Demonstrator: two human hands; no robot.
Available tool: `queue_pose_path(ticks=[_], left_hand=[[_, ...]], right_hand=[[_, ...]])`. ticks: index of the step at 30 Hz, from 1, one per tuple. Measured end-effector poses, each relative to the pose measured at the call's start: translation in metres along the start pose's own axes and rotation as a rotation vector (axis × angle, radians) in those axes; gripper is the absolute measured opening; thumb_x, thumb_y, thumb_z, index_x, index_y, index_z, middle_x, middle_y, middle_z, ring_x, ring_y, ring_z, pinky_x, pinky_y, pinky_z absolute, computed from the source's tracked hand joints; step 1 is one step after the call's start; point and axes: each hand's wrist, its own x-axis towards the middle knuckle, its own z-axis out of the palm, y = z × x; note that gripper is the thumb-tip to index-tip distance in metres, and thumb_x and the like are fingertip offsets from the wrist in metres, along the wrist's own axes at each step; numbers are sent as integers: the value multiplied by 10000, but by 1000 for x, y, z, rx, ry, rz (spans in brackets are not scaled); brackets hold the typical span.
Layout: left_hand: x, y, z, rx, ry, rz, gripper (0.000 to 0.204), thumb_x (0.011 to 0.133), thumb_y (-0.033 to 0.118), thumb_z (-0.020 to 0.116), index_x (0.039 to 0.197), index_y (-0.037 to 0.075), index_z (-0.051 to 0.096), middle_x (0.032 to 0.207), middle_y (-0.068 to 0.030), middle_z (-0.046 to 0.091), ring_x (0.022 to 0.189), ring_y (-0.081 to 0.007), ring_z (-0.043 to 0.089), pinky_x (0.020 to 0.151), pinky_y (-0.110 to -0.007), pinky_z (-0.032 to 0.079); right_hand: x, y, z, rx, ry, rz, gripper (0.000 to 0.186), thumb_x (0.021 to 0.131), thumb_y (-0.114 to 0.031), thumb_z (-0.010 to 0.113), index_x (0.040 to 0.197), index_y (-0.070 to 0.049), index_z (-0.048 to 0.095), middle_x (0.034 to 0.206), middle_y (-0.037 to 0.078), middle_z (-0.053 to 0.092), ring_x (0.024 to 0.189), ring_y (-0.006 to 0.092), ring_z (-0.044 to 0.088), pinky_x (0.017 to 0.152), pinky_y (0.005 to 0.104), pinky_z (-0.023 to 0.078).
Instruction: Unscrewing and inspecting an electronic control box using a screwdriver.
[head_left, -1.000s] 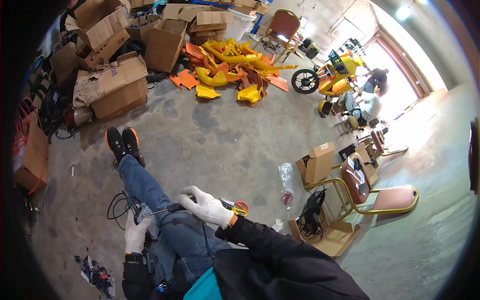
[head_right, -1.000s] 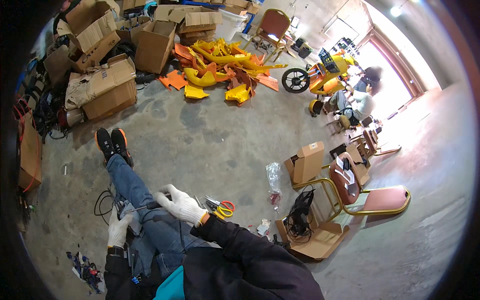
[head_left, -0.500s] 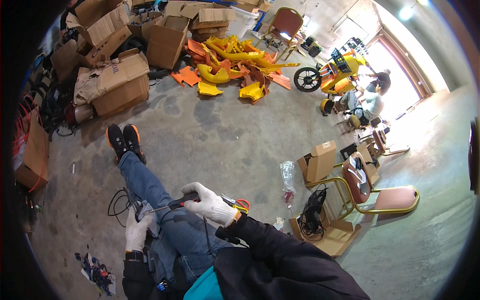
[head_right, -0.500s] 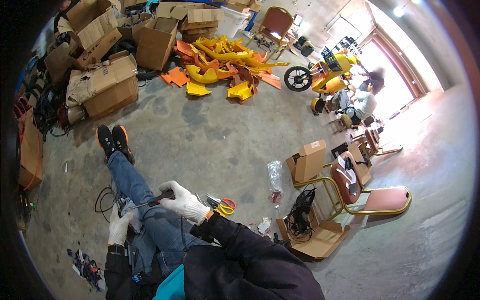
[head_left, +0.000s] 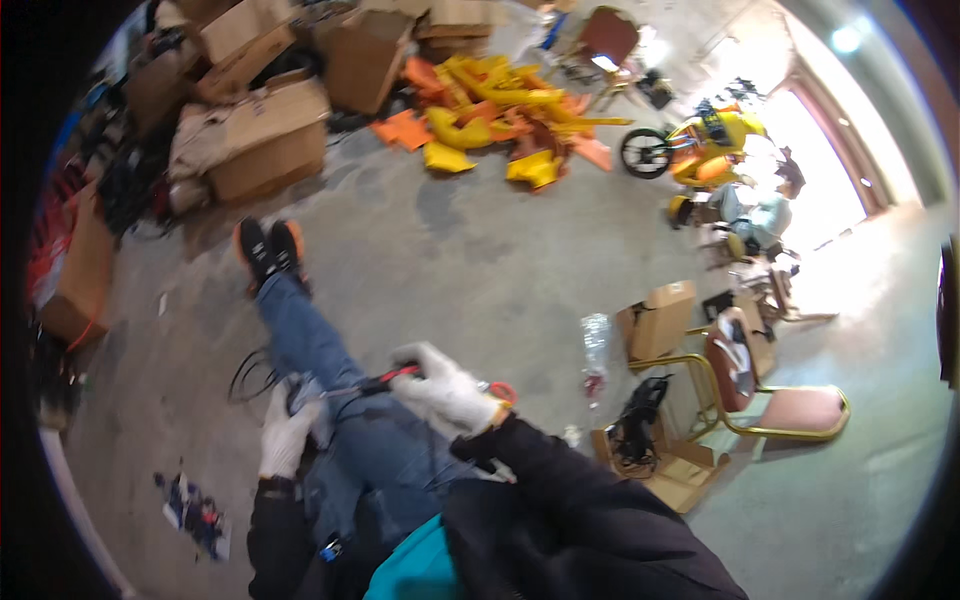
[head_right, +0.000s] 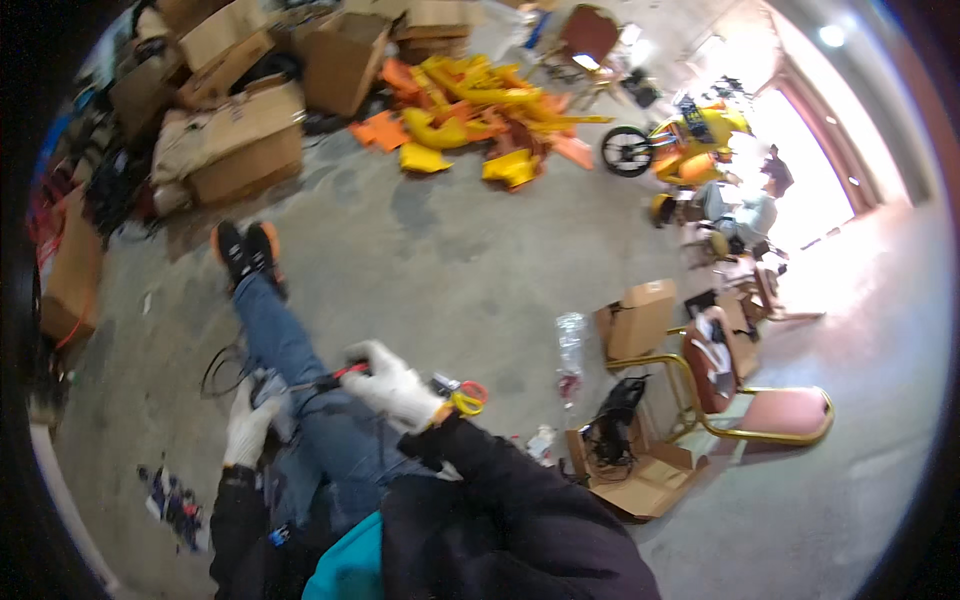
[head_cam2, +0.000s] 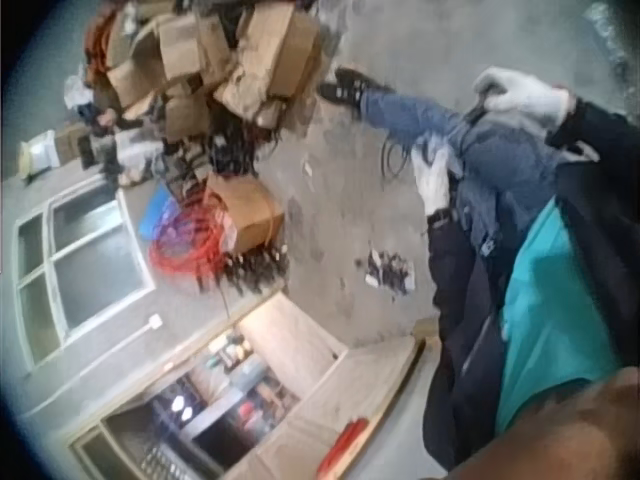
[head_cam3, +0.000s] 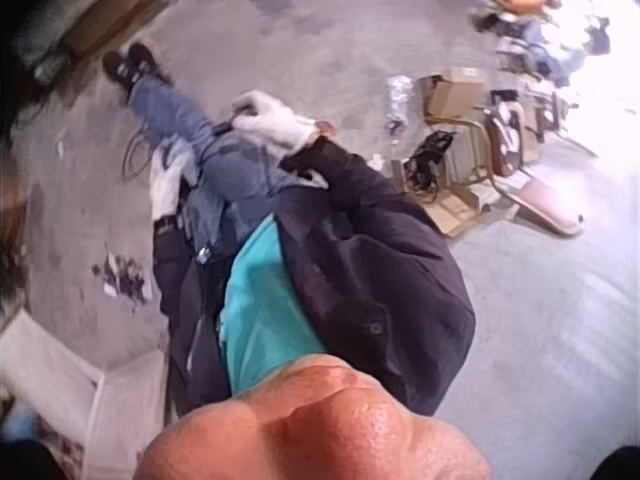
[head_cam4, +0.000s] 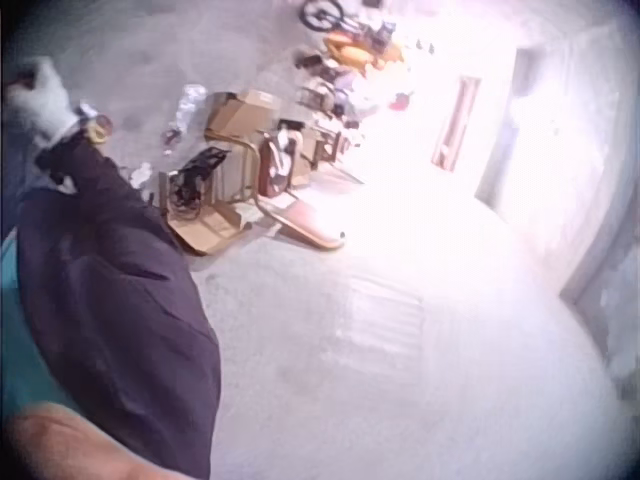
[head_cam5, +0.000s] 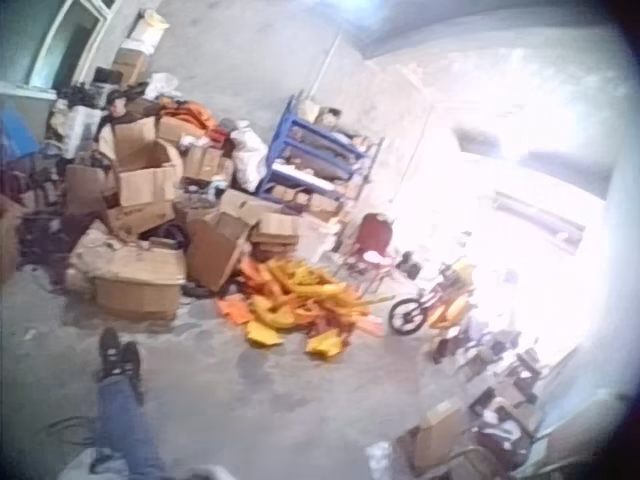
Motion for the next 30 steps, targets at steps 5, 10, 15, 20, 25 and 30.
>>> queue_pose_path(ticks=[5, 10, 15, 20, 25, 30], left_hand=[[4, 27, 15, 117, -80, 44, 723, 917, 403, 737, 1512, 34, 558, 1517, -202, 596, 1423, -311, 552, 1184, -379, 417], [-1, 47, 15, 175, -89, -101, 816, 846, 484, 764, 1528, 102, 531, 1353, -223, 694, 1275, -359, 659, 1095, -400, 479], [-2, 45, 3, 176, -90, -107, 792, 844, 440, 743, 1526, 101, 523, 1364, -227, 685, 1266, -373, 657, 1084, -411, 479], [3, 15, 6, 206, -23, -97, 758, 840, 415, 731, 1466, 41, 523, 1339, -278, 674, 1274, -443, 637, 1083, -473, 471], [2, 37, 6, 189, -111, -140, 799, 855, 444, 744, 1537, 95, 516, 1369, -230, 682, 1277, -361, 652, 1085, -407, 475], [7, 13, 14, 228, -31, -108, 813, 859, 454, 744, 1550, 96, 507, 1384, -235, 676, 1290, -368, 646, 1084, -413, 478]], right_hand=[[-15, -38, -12, -162, 57, 96, 483, 1046, -395, 660, 1354, -28, 604, 945, 67, 696, 714, 101, 649, 585, 286, 525], [-10, -29, -15, -78, 94, 182, 394, 1090, -343, 529, 1210, -8, 700, 828, 58, 677, 547, 101, 570, 517, 288, 487], [-3, -2, -21, 67, 6, 33, 580, 943, -207, 738, 1442, 23, 551, 1284, 171, 658, 1130, 207, 623, 991, 338, 522], [-6, -27, -6, 85, 12, 106, 532, 999, -259, 692, 1435, 20, 569, 1196, 147, 677, 927, 164, 658, 864, 309, 547], [-5, -28, -9, -20, 53, 217, 440, 1066, -253, 606, 1418, 11, 592, 1015, 76, 654, 723, 101, 601, 684, 267, 515], [2, 19, -17, 75, 115, -29, 458, 1051, -257, 626, 1417, 16, 590, 1043, 80, 661, 744, 105, 611, 699, 270, 525]])
